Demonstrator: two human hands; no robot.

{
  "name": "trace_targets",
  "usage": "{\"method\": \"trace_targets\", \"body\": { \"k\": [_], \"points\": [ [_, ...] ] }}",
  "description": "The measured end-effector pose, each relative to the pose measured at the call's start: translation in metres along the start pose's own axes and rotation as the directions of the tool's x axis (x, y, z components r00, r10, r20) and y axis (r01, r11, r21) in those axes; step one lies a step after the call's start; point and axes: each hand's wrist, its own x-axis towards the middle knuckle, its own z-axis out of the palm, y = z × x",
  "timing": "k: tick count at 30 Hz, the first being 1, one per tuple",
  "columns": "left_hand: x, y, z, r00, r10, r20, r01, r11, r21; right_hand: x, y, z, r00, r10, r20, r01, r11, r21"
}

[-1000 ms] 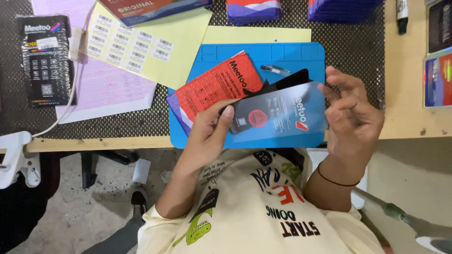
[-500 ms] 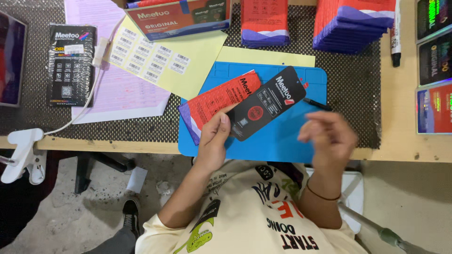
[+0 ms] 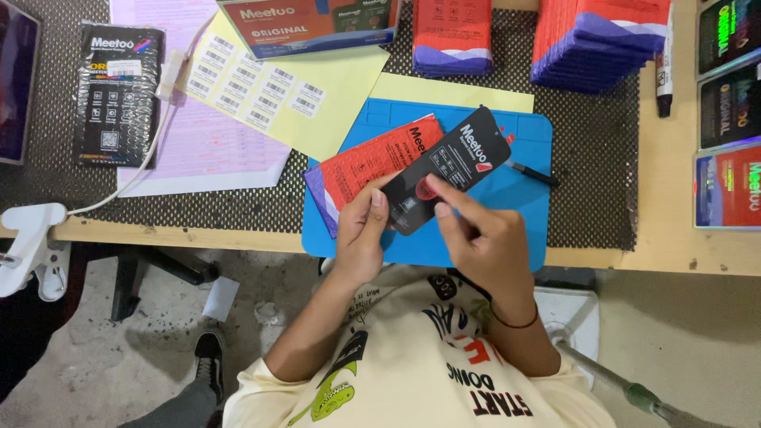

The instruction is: The person repeatedly unpacks phone screen assemblies from red Meetoo boxes, applies a barcode sticker to the back of each screen, and writes on the sticker with a pen. The labeled screens are then placed into a cardboard box.

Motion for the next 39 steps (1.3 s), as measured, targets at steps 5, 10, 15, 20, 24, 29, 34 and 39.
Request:
{"method": "trace_targets", "body": {
  "k": [5, 10, 15, 20, 24, 29, 34, 39],
  "points": [
    [-0.002, 0.000, -0.001, 1.000, 0.021, 0.019, -0.021, 1.000, 0.010, 0.009, 0.016, -0.019, 0.991, 0.048, -0.122, -0.053, 0.998, -0.044],
    [-0.002, -0.005, -0.002, 1.000, -0.007, 0.014, 0.008, 0.998, -0.060, 0.000, 0.043, -0.037, 0.974, 0.043, -0.222, -0.057, 0.997, -0.054],
    [-0.002, -0.016, -0.015, 0.988, -0.106, 0.112, 0.120, 0.984, -0.131, -0.016, 0.036, -0.054, 0.954, -0.056, -0.296, 0.082, 0.994, 0.076],
    [-0.002, -0.013, -0.019, 0.976, -0.139, 0.165, 0.177, 0.953, -0.245, -0.007, 0.040, -0.074, 0.935, -0.339, -0.103, 0.307, 0.920, -0.245],
    [0.002, -0.012, -0.024, 0.953, -0.203, 0.224, 0.271, 0.902, -0.336, -0.003, 0.025, -0.084, 0.888, -0.459, 0.013, 0.436, 0.835, -0.334],
    [-0.006, 0.003, -0.030, 0.864, -0.284, 0.417, 0.414, 0.871, -0.266, 0.017, -0.012, -0.089, 0.873, -0.488, -0.002, 0.478, 0.855, -0.199],
    [-0.006, 0.048, -0.032, 0.698, -0.224, 0.680, 0.280, 0.960, 0.028, 0.057, -0.023, -0.088, 0.839, -0.492, 0.231, 0.420, 0.857, 0.300],
    [-0.016, 0.051, -0.052, 0.741, -0.054, 0.670, 0.158, 0.983, -0.095, 0.089, -0.021, -0.042, 0.872, -0.283, 0.399, 0.237, 0.958, 0.161]
  ]
}}
